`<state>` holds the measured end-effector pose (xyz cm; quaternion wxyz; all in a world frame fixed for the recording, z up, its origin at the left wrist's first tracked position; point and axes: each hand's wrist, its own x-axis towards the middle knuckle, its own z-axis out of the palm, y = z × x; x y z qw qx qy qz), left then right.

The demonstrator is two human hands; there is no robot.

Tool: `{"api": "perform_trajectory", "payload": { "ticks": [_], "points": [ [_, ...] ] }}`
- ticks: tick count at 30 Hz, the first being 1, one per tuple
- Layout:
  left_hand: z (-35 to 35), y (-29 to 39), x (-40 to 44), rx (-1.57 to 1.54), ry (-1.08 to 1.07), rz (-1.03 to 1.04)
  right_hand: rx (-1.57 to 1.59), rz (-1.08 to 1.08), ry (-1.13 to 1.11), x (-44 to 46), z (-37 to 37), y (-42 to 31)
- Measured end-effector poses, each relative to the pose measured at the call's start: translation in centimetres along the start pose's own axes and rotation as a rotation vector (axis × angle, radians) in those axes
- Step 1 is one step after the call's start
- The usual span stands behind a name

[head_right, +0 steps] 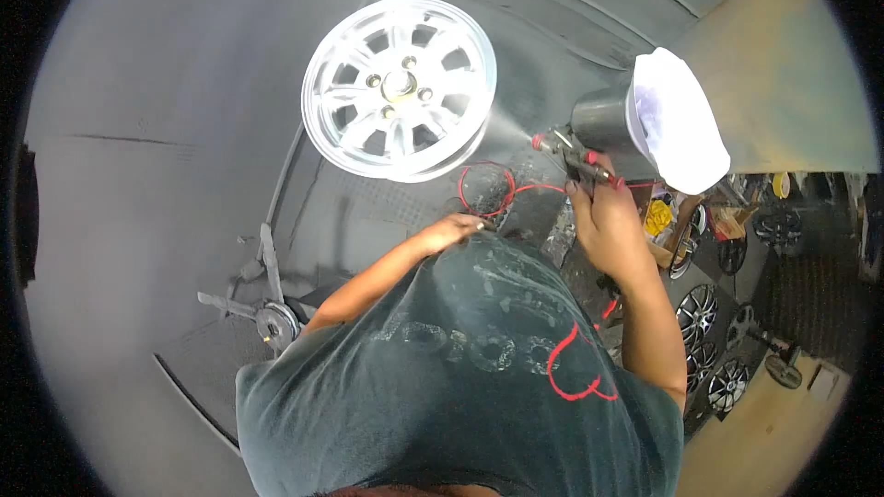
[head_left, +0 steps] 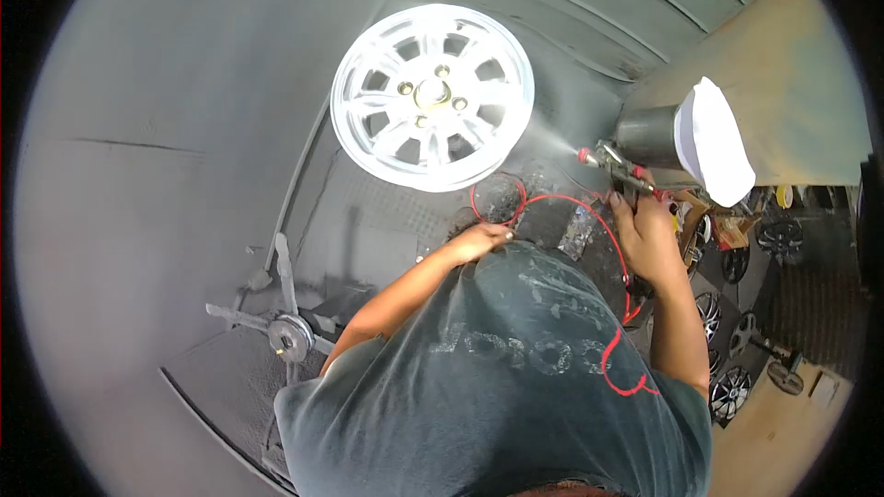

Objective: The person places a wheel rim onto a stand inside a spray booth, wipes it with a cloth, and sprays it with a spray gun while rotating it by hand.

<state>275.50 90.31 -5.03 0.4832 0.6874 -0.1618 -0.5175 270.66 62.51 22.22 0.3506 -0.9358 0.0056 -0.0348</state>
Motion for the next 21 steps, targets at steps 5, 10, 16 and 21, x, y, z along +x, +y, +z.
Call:
{"api": "perform_trajectory", "payload": {
  "ticks": [5, 10, 16, 21],
  "points": [
    [0.8, -1.1, 0.8, 0.050, 0.035, -0.080, 0.103, 0.056, -0.176, -0.5, 0.0, -0.9],
    [0.1, 2.7, -0.9, -0.680, 0.200, -0.065, 0.184, -0.025, -0.259, 0.6, -0.4, -2.0],
    [-0.4, 4.5, -0.4, -1.267, 0.627, 0.182, 0.266, -0.190, -0.341, 2.0, -1.9, -3.5],
    [-1.8, 3.9, -1.4, -1.340, 0.656, 0.227, 0.234, -0.061, -0.375, 5.2, -0.6, -6.6]
  ]
}}
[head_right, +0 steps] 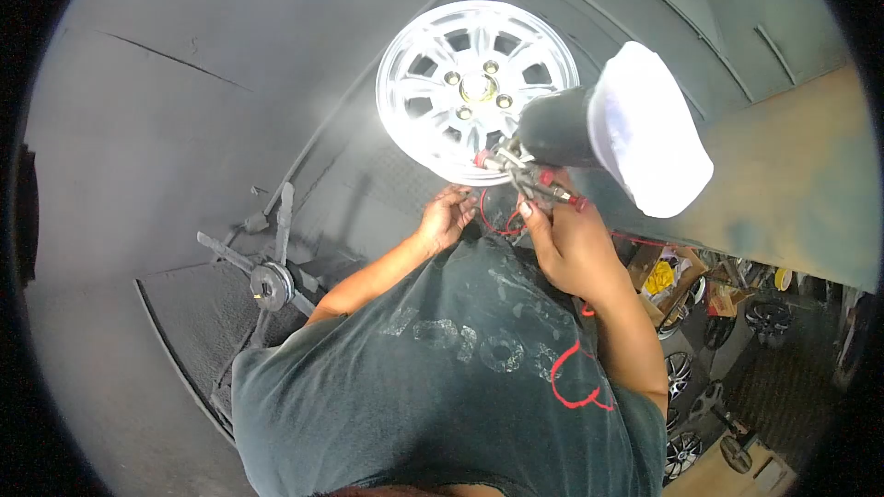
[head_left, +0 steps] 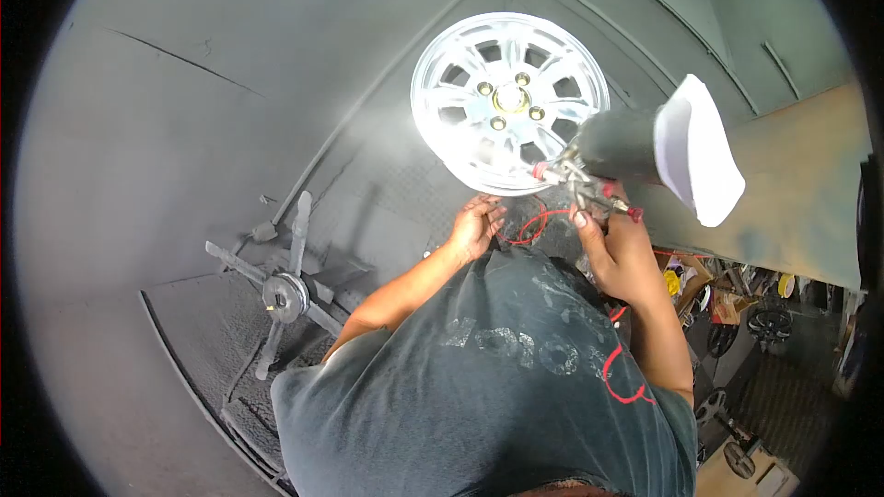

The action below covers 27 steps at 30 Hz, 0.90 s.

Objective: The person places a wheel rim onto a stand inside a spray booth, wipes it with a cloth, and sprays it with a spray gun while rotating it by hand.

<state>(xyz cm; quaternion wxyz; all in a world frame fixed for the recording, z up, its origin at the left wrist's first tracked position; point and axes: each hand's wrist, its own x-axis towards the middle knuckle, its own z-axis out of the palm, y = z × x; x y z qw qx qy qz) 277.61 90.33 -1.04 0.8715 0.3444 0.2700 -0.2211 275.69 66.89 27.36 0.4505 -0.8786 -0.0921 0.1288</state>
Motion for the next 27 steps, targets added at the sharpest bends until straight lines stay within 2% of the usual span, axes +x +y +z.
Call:
{"api": "perform_trajectory", "payload": {
  "ticks": [1, 3, 5, 7, 8, 11, 12, 15, 17, 18, 19, 21, 22, 23, 25, 26, 27],
  "points": [
    [-0.4, 0.1, 0.1, -0.005, 0.000, 0.003, -0.004, -0.003, -0.003, 0.5, 0.1, -0.3],
    [-0.9, 0.7, 0.1, -0.013, -0.135, -0.062, -0.090, -0.142, 0.197, 1.3, 0.5, -1.1],
    [-1.2, 1.4, -0.3, -0.007, -0.132, -0.064, -0.088, -0.195, 0.278, 1.8, 1.3, -1.6],
    [-1.3, 1.8, -0.2, 0.021, -0.160, -0.101, 0.033, -0.032, 0.202, 1.5, 1.0, -2.3],
    [-1.4, 2.0, -0.2, 0.015, -0.165, -0.103, 0.025, -0.030, 0.203, 1.3, 1.0, -2.7],
    [-1.8, 2.5, 0.3, 0.064, -0.217, -0.164, 0.153, 0.004, -0.024, 1.4, 1.0, -3.2],
    [-1.5, 2.9, 0.3, 0.120, -0.182, -0.194, 0.100, -0.029, -0.111, 1.7, 1.2, -3.1],
    [-1.6, 3.4, 0.7, 0.251, -0.146, -0.211, -0.035, -0.125, -0.123, 3.0, 1.9, -2.9],
    [-3.7, 2.8, 2.4, 0.578, -0.195, -0.302, -0.083, -0.208, 0.180, 3.8, 2.6, -2.3],
    [-3.2, 3.6, 1.7, 0.643, -0.226, -0.331, -0.163, -0.141, 0.299, 4.1, 2.9, -1.9],
    [-3.3, 3.9, 1.9, 0.649, -0.239, -0.336, -0.169, -0.133, 0.310, 4.5, 2.9, -1.1],
    [-3.9, 4.6, 2.4, 0.638, -0.247, -0.349, -0.146, -0.052, 0.531, 4.9, 2.3, 0.3],
    [-4.9, 4.5, 3.1, 0.647, -0.244, -0.334, -0.089, 0.116, 0.541, 4.6, 1.8, 0.4],
    [-6.2, 4.4, 3.8, 0.650, -0.249, -0.340, -0.092, 0.123, 0.545, 4.1, 1.7, 1.4],
    [-10.1, 4.1, 5.4, 1.077, -0.365, -0.151, -0.144, 0.215, 0.742, 3.1, 2.3, 5.1],
    [-12.5, 4.5, 5.9, 1.316, -0.443, -0.026, -0.126, 0.144, 0.848, 2.7, 2.8, 6.6],
    [-12.8, 5.4, 5.2, 1.319, -0.450, -0.040, -0.127, 0.159, 0.850, 1.9, 3.1, 8.0]
  ]
}}
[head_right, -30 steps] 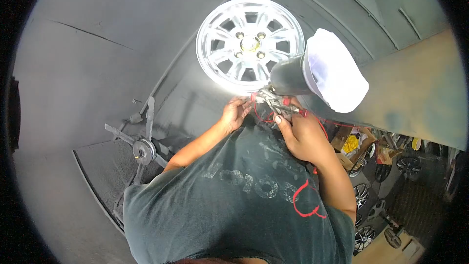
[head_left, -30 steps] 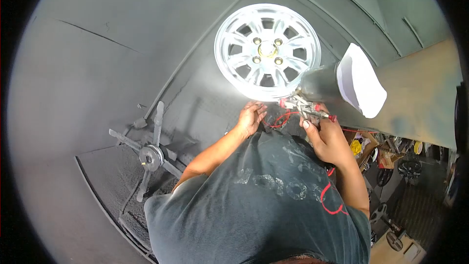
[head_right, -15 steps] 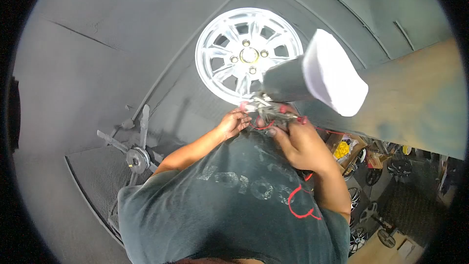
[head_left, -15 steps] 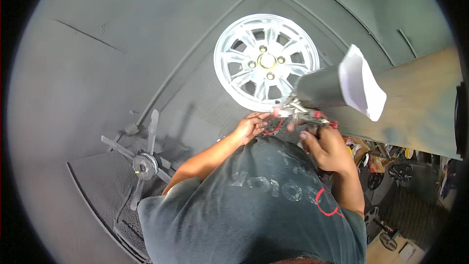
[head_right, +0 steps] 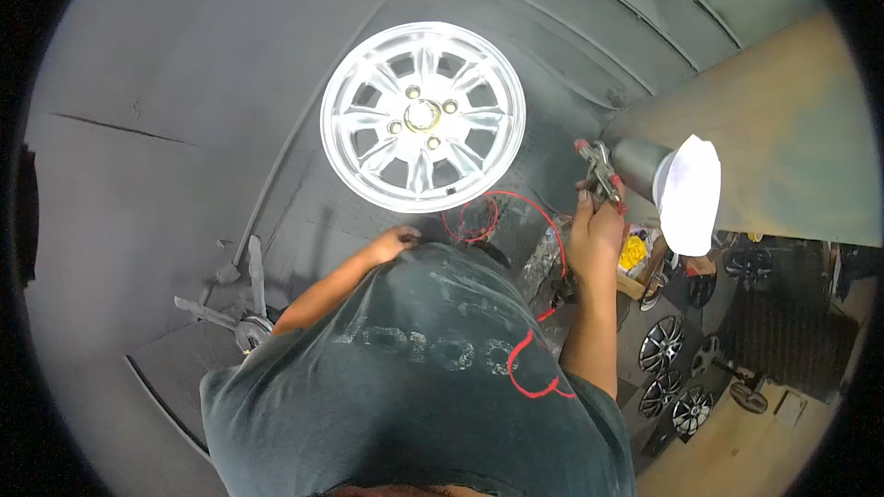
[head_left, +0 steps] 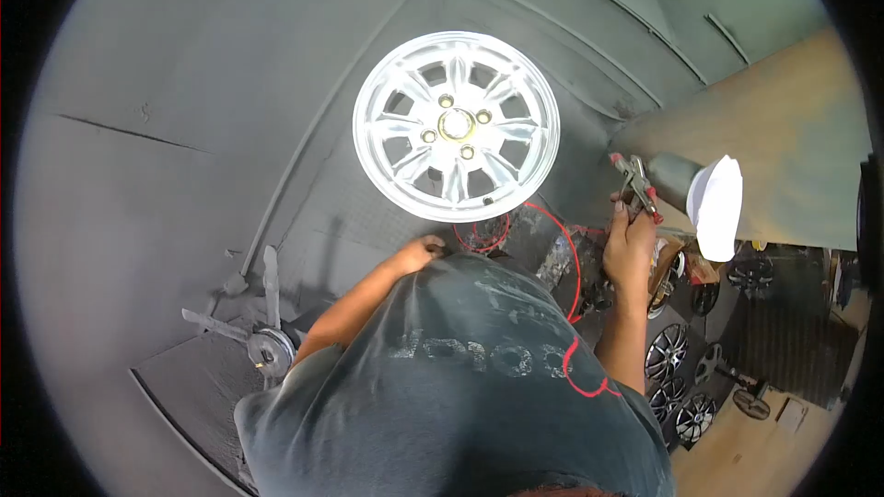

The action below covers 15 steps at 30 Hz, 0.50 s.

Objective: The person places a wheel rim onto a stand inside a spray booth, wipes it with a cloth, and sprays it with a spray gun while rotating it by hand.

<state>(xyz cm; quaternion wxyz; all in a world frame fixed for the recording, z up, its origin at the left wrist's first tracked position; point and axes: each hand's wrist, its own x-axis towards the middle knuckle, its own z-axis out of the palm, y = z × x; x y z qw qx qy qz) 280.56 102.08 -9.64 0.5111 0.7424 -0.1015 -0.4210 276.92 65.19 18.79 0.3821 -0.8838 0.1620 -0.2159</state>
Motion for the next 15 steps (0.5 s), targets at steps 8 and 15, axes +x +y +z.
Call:
{"api": "perform_trajectory", "payload": {
  "ticks": [8, 15],
  "points": [
    [-0.4, -0.1, -2.7, 0.357, -0.149, -0.269, -0.287, 0.215, -0.188, -10.3, 1.1, 17.7],
    [8.8, 4.8, 1.7, 0.325, 0.021, -0.189, -0.060, 0.119, -0.493, -6.5, -0.9, 18.7]
  ]
}}
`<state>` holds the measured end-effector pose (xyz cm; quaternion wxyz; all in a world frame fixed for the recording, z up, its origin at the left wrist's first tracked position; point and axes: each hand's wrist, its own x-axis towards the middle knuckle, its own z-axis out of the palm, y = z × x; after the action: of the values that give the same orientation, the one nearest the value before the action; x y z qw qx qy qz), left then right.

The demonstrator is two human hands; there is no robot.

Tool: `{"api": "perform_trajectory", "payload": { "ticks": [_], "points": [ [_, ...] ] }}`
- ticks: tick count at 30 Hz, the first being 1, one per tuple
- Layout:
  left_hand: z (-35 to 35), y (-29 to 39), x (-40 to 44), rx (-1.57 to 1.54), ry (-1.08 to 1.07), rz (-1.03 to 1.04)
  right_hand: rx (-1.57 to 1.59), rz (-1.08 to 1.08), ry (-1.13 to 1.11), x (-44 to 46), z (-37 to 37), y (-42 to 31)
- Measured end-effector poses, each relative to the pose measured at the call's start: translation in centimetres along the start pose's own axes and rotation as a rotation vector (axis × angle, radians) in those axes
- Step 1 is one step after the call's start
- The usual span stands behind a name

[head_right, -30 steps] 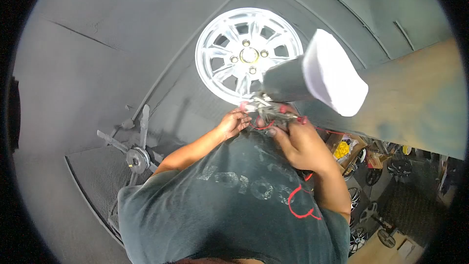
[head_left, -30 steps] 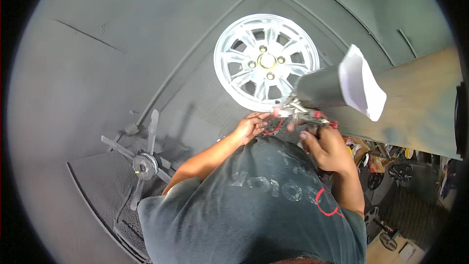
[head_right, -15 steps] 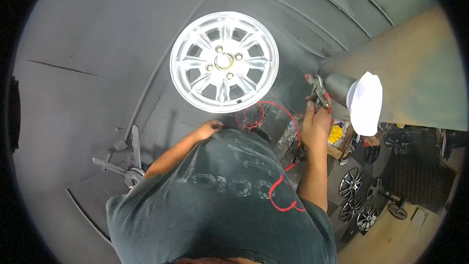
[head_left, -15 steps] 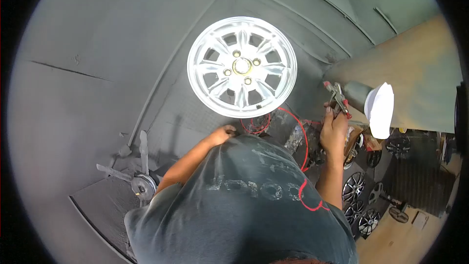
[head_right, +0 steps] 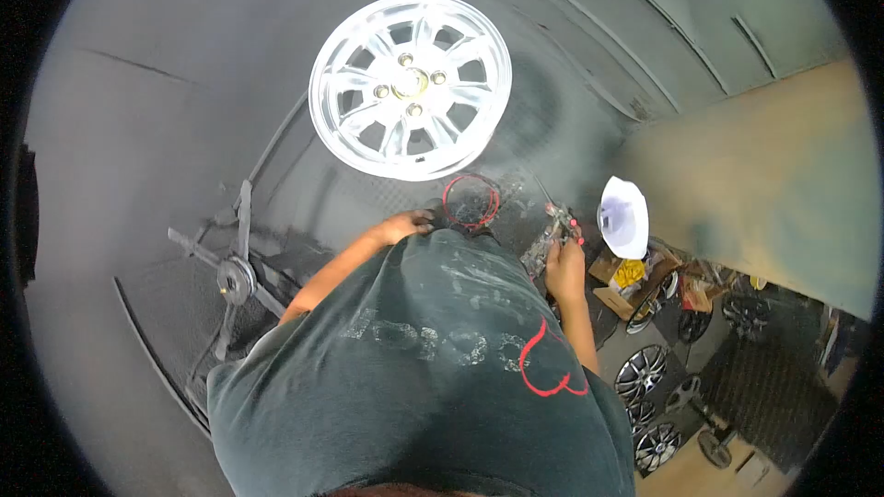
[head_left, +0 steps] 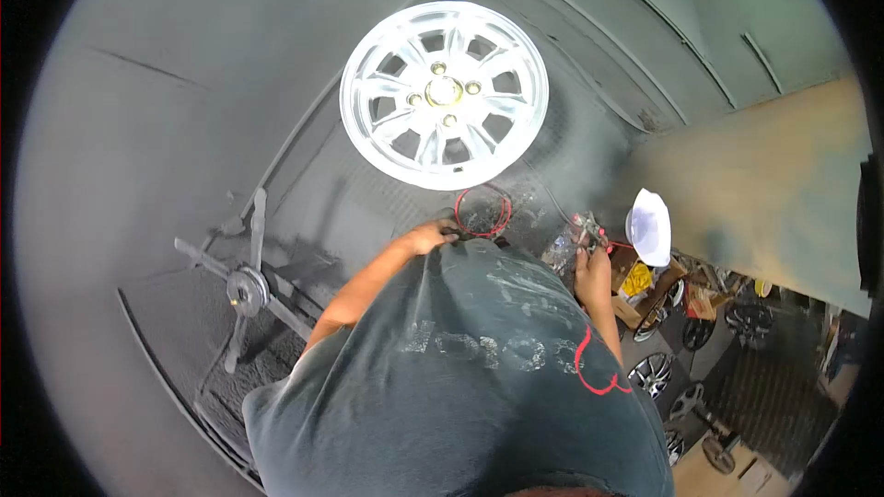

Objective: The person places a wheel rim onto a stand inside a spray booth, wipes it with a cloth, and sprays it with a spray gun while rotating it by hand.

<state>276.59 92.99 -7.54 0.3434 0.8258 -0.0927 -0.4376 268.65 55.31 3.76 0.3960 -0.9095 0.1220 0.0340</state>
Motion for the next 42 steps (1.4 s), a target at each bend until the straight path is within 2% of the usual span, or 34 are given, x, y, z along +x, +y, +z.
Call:
{"api": "perform_trajectory", "payload": {
  "ticks": [2, 3, 5, 7, 9, 10, 11, 13, 15, 17, 18, 19, 21, 22, 25, 27, 28, 30, 33, 35, 37, 38, 39, 40, 42],
  "points": [
    [3.9, 1.7, 0.6, -0.232, -0.005, 0.057, 0.273, -0.026, -0.138, 1.0, -2.8, -2.5],
    [5.9, 1.8, 1.0, -0.235, 0.007, 0.040, 0.283, -0.032, -0.155, 1.3, -4.6, -3.7],
    [9.9, 0.9, 1.6, 0.001, -0.073, 0.158, 0.217, -0.149, -0.368, 1.6, -8.1, -5.8],
    [13.0, 1.3, -0.1, 0.030, -0.021, 0.133, 0.337, -0.168, -0.402, 1.3, -11.1, -8.6],
    [14.5, 3.9, -3.7, -0.287, 0.154, -0.117, 0.229, -0.363, -0.634, 1.6, -13.2, -9.4],
    [15.3, 4.3, -5.2, -0.203, 0.224, -0.073, 0.363, -0.396, -0.630, 1.7, -13.3, -9.9],
    [16.0, 4.6, -6.8, -0.290, 0.275, -0.173, 0.359, -0.412, -0.642, 2.5, -13.7, -10.0],
    [18.3, 4.1, -9.6, -0.354, 0.346, -0.358, 0.079, -0.701, -0.498, 5.1, -14.4, -10.2],
    [21.2, 2.4, -12.5, -0.358, 0.366, -0.465, -0.089, -0.638, -0.316, 7.7, -14.8, -9.9],
    [25.2, -0.3, -15.3, -0.407, 0.429, -0.522, 0.012, -0.514, -0.174, 9.6, -15.9, -11.1],
    [28.2, -2.4, -16.4, -0.430, 0.491, -0.562, -0.038, -0.818, 0.062, 11.7, -15.5, -9.8],
    [30.6, -3.8, -17.6, -0.444, 0.505, -0.634, -0.049, -0.782, 0.104, 12.5, -16.0, -10.3],
    [35.9, -5.6, -19.5, -0.575, 0.559, -0.761, 0.019, -0.404, -0.065, 12.9, -17.5, -13.2],
    [38.3, -5.9, -19.9, -0.689, 0.600, -0.814, 0.017, -0.424, -0.077, 13.5, -17.2, -13.7],
    [42.5, -3.9, -21.0, -0.640, 0.520, -0.903, 0.133, -0.512, 0.001, 15.5, -15.6, -16.0],
    [46.5, -5.0, -19.8, -0.621, 0.528, -0.846, -0.031, -0.799, 0.112, 15.8, -13.8, -17.8],
    [48.3, -5.4, -18.7, -0.630, 0.538, -0.840, -0.063, -0.697, -0.038, 14.7, -13.6, -19.1],
    [50.6, -5.8, -16.4, -0.784, 0.605, -0.826, -0.026, -0.779, -0.128, 12.7, -12.4, -20.4],
    [50.2, -3.2, -16.1, -0.803, 0.657, -0.739, 0.065, -0.869, -0.243, 8.9, -12.6, -21.3],
    [50.6, -1.8, -15.8, -0.818, 0.687, -0.689, 0.066, -0.585, -0.551, 6.9, -14.3, -21.1],
    [50.8, -0.3, -15.6, -1.198, 0.971, -0.557, 0.064, -0.604, -0.484, 7.4, -14.7, -19.1],
    [50.4, 1.3, -15.8, -1.393, 1.049, -0.520, -0.084, -0.733, -0.351, 8.0, -15.2, -18.3],
    [51.1, 1.9, -16.0, -1.409, 1.049, -0.510, -0.233, -0.857, -0.215, 8.0, -15.4, -18.1],
    [52.0, 2.2, -16.4, -1.363, 1.059, -0.577, -0.225, -0.839, -0.107, 7.6, -15.4, -18.5],
    [54.1, 1.9, -17.1, -1.178, 1.051, -0.671, -0.307, -0.804, -0.056, 8.4, -15.3, -19.0]
  ]
}}
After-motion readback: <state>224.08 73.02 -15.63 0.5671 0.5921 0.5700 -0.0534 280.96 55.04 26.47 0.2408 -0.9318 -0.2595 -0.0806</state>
